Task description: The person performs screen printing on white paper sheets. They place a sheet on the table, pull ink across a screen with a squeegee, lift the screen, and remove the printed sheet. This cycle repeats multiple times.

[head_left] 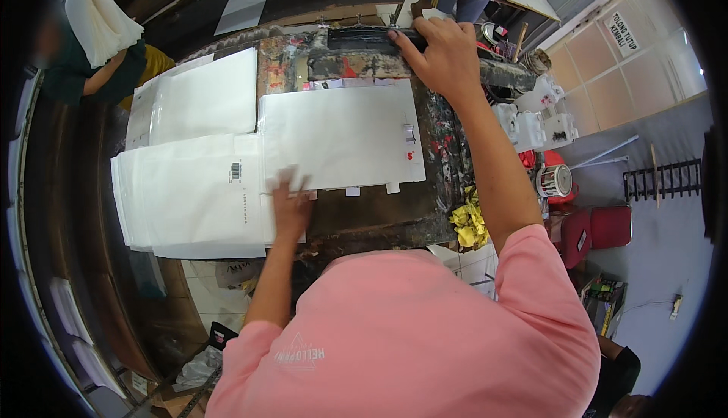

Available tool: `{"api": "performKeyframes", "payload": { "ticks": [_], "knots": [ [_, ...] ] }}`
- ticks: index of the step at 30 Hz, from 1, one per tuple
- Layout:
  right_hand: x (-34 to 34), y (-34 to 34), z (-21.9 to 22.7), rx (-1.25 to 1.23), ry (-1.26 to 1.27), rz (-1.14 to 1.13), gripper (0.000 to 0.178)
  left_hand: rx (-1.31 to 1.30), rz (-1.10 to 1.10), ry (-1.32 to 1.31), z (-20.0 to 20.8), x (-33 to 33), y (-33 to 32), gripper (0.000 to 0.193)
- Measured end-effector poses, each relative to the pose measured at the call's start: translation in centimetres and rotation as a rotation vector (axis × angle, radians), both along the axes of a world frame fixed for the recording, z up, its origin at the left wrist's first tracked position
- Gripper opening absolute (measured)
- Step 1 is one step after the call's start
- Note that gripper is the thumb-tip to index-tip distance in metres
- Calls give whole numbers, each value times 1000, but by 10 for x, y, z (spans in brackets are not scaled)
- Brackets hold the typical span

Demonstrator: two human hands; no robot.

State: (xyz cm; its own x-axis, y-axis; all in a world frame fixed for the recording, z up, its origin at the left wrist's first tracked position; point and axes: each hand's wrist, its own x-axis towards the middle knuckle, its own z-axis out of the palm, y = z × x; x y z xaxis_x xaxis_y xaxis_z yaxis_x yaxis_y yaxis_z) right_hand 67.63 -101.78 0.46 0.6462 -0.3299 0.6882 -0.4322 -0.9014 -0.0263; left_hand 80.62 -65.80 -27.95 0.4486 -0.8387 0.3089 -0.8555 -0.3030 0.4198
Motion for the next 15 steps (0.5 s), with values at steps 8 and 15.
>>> {"api": "performKeyframes", "payload": {
  "ticks": [8,15],
  "knots": [
    [4,-12,5,48,-39,63,48,219,-107,-50,-35,-79,-133,60],
    [4,-15,7,36,-70,53,51,337,-137,-36,-47,-83,-140,65]
  ]
}}
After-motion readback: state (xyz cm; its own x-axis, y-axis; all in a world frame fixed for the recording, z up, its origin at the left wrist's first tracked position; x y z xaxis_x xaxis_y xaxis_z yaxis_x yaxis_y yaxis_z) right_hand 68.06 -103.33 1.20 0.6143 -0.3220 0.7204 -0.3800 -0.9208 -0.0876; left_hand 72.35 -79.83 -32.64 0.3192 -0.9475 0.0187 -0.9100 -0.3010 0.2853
